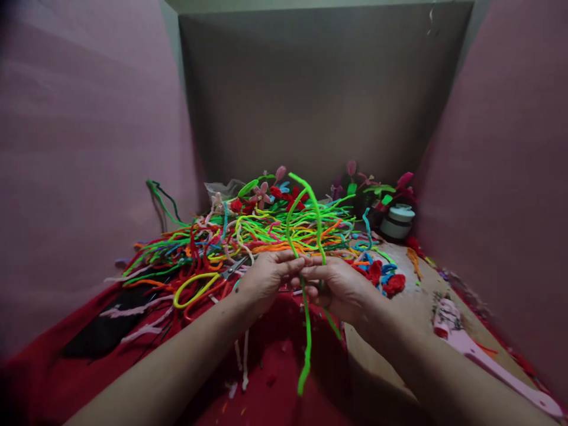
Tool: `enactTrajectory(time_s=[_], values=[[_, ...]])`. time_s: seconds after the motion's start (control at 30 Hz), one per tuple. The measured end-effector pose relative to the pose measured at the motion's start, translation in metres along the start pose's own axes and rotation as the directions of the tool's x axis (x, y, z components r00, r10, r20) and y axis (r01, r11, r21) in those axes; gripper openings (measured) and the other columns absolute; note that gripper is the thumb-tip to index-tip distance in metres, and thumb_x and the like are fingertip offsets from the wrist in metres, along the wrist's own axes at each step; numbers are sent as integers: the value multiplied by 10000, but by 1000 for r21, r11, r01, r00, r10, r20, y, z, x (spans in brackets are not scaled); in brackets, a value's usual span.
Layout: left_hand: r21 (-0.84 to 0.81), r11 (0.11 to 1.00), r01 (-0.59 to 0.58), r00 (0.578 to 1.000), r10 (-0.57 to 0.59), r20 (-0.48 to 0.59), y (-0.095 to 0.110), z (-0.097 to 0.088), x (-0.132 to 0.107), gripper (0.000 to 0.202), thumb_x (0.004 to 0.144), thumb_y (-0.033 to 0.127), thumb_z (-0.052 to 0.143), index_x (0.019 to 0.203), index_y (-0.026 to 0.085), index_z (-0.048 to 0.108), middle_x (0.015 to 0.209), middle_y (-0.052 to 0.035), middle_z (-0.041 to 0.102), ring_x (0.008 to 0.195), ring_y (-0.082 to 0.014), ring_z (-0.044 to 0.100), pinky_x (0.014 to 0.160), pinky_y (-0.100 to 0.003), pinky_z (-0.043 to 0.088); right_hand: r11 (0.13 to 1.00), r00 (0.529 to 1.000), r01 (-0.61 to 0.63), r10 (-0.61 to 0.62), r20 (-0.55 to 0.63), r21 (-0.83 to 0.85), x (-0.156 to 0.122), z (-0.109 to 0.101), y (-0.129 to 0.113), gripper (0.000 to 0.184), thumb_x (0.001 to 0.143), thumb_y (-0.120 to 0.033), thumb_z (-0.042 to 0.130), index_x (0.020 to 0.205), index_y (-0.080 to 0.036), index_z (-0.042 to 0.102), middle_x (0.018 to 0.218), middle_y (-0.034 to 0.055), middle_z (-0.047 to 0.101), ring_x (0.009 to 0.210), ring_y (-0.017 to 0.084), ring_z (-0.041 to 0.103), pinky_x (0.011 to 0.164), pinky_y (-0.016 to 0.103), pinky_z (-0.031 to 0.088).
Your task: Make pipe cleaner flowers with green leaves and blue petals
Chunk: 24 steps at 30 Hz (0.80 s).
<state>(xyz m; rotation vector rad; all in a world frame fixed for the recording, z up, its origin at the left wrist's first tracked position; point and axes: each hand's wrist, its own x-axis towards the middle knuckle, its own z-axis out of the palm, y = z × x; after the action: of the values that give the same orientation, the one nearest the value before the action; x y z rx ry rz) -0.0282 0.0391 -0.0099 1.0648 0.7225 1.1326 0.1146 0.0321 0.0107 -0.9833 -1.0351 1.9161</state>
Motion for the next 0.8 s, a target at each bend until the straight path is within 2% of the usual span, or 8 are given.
enactTrajectory(time_s=[0.13,0.2,0.27,0.37,0.5,0.57,0.7,0.8], values=[[-20,999,-43,994,41,-98,11,-8,5,195,689,279,656,778,117,595,536,11,559,411,-86,500,361,-187,346,992,996,86,-87,11,89,-6,-6,3,220,651,-106,651,847,-190,594,800,9,637,559,65,540,447,152,383],[-18,998,-58,987,55,-151,16,-13,8,195,718,264,624,836,114,588,467,34,513,360,-82,459,328,-184,332,985,990,142,-139,-37,94,-6,-10,4,196,691,-177,658,873,-201,589,733,6,627,496,54,498,402,141,327],[6,1000,-27,983,28,-182,17,-17,10,195,735,253,606,856,102,581,432,47,482,325,-69,419,307,-175,308,978,982,183,-177,-69,99,-4,-12,6,173,702,-227,672,847,-186,586,592,-32,554,396,20,376,356,124,226],[29,996,81,986,-76,-146,16,-21,11,178,717,211,612,854,111,557,481,26,537,324,-59,421,295,-161,282,971,981,195,-191,-38,137,-4,-14,7,193,680,-257,700,777,-166,561,482,-86,396,362,7,216,343,125,140],[69,992,102,993,-98,-66,19,-22,7,128,669,159,623,733,133,516,534,-8,599,320,-53,418,291,-157,253,981,986,146,-154,57,125,-7,-15,7,253,685,-257,698,629,-171,467,434,-111,260,368,23,148,334,142,129],[130,983,129,992,-130,-8,22,-22,5,113,670,173,618,665,123,517,506,-18,595,291,-42,380,284,-160,218,981,985,149,-158,67,127,-8,-15,6,254,711,-250,673,614,-177,450,422,-109,271,363,28,148,332,147,153],[206,952,226,971,-238,35,24,-19,2,152,683,209,621,623,109,523,508,-29,602,274,-8,310,287,-148,175,939,963,266,-266,-30,219,-9,-13,0,180,705,-205,646,651,-179,476,457,-77,394,368,37,223,334,151,214],[82,984,157,988,-156,-18,24,-17,4,126,660,161,632,680,118,516,578,-30,622,326,-19,361,319,-142,249,860,924,382,-349,-157,337,-9,-16,-10,224,697,-165,624,603,-182,421,451,-80,371,361,35,232,324,152,227]])
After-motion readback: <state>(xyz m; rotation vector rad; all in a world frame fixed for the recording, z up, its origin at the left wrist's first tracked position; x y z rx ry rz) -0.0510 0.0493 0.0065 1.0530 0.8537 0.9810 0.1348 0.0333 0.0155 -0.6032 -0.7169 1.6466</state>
